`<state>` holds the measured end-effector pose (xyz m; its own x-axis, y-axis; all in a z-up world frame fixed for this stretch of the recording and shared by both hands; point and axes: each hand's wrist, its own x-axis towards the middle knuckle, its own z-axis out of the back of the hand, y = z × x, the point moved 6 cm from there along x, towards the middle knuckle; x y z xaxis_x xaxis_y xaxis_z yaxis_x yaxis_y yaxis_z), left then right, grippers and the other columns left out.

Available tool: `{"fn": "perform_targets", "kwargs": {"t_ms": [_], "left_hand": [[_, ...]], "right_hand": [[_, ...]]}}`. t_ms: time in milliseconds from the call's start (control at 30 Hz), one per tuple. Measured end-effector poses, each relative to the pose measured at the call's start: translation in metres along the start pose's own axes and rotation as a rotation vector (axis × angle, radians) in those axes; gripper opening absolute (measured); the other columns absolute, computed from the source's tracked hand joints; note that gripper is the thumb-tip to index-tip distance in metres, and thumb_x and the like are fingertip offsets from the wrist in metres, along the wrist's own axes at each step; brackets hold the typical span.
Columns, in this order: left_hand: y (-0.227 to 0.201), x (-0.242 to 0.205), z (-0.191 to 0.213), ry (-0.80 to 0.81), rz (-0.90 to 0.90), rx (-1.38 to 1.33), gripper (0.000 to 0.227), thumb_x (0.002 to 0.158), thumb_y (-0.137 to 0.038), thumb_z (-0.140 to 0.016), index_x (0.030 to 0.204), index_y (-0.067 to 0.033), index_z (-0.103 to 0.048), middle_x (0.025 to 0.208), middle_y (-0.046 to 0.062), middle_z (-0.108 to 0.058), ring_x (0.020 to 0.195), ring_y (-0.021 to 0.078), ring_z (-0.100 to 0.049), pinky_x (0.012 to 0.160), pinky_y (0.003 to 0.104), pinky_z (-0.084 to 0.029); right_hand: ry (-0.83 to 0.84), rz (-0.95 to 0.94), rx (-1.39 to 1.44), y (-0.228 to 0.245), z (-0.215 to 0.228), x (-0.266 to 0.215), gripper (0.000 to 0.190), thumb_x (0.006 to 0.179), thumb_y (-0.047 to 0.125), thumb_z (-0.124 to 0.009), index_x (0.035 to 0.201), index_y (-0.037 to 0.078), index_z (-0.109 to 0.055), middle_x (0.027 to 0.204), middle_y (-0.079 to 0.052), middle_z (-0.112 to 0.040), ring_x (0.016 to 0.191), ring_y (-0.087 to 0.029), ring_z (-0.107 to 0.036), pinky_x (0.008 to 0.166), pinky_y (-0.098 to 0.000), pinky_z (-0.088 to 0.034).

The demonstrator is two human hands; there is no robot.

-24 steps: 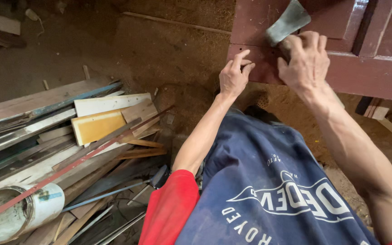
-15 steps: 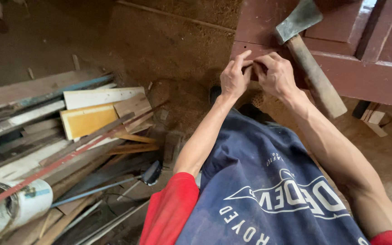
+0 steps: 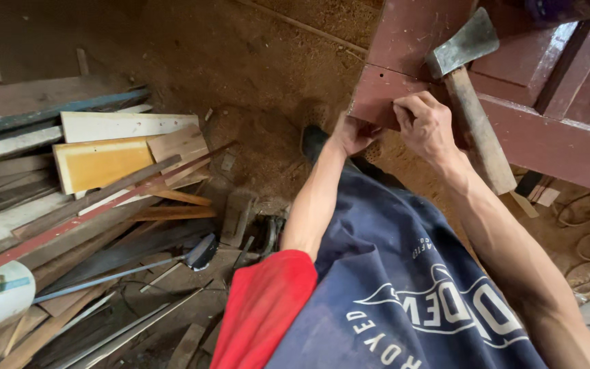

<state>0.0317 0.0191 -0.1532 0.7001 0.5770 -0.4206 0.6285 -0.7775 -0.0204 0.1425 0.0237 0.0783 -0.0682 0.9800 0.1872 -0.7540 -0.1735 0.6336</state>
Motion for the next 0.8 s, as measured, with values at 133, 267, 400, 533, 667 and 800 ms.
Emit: {"fn": "perform_targets", "kwargs": {"t_ms": [133,267,400,533,667,800], "left_hand": [[0.013,0.014,0.012,-0.139,0.08,0.13,0.022,0.103,-0.034,-0.063,0.107,-0.0131,-0.066,0.099,0.002,-0.068,0.082,0.0155,-0.067,0.067,0.033,-0.056],[0.012,0.022,0.001,-0.146,0.08,0.147,0.019,0.105,-0.027,-0.064,0.11,-0.0086,-0.066,0.102,0.006,-0.069,0.082,0.0166,-0.069,0.065,0.03,-0.058],[0.006,0.022,0.006,-0.346,0.05,0.141,0.018,0.102,-0.02,-0.064,0.114,-0.0077,-0.065,0.104,0.009,-0.07,0.084,0.0225,-0.07,0.067,0.037,-0.061],[-0.008,0.005,0.039,-0.816,-0.057,0.206,0.028,0.1,-0.016,-0.058,0.127,-0.0089,-0.057,0.111,0.012,-0.07,0.092,0.0291,-0.07,0.075,0.043,-0.061],[-0.041,-0.034,0.065,-0.807,-0.194,0.522,0.043,0.094,-0.005,-0.062,0.135,0.0008,-0.052,0.107,0.021,-0.07,0.084,0.0339,-0.073,0.071,0.046,-0.062],[-0.058,-0.097,0.085,-0.94,-0.167,0.679,0.04,0.09,-0.002,-0.064,0.13,0.0008,-0.062,0.107,0.013,-0.065,0.083,0.02,-0.066,0.069,0.034,-0.063]], "right_hand": [[0.031,-0.006,-0.056,-0.004,-0.01,0.0,0.009,0.095,0.003,-0.078,0.105,0.002,-0.077,0.101,-0.017,-0.072,0.087,-0.033,-0.072,0.074,-0.04,-0.06],[0.031,-0.136,0.065,-0.022,0.0,-0.007,0.03,0.095,0.011,-0.08,0.123,0.001,-0.071,0.108,-0.019,-0.07,0.089,-0.03,-0.072,0.074,-0.0366,-0.062],[-0.098,-0.115,-0.187,-0.03,0.033,-0.023,0.035,0.111,0.013,-0.08,0.141,0.006,-0.064,0.127,-0.018,-0.069,0.113,-0.031,-0.07,0.089,-0.0399,-0.062],[-0.04,-0.32,-0.435,-0.047,0.053,-0.035,0.06,0.091,0.021,-0.081,0.143,0.0,-0.058,0.13,-0.026,-0.058,0.117,-0.043,-0.055,0.097,-0.0546,-0.051],[0.083,-0.548,-0.314,-0.061,0.06,-0.032,0.062,0.087,0.023,-0.078,0.141,0.001,-0.058,0.127,-0.027,-0.058,0.117,-0.047,-0.055,0.094,-0.057,-0.049],[0.359,-0.892,0.068,-0.078,0.067,-0.057,0.062,0.07,0.028,-0.081,0.121,-0.002,-0.065,0.11,-0.024,-0.069,0.104,-0.038,-0.067,0.091,-0.0481,-0.054]]}}
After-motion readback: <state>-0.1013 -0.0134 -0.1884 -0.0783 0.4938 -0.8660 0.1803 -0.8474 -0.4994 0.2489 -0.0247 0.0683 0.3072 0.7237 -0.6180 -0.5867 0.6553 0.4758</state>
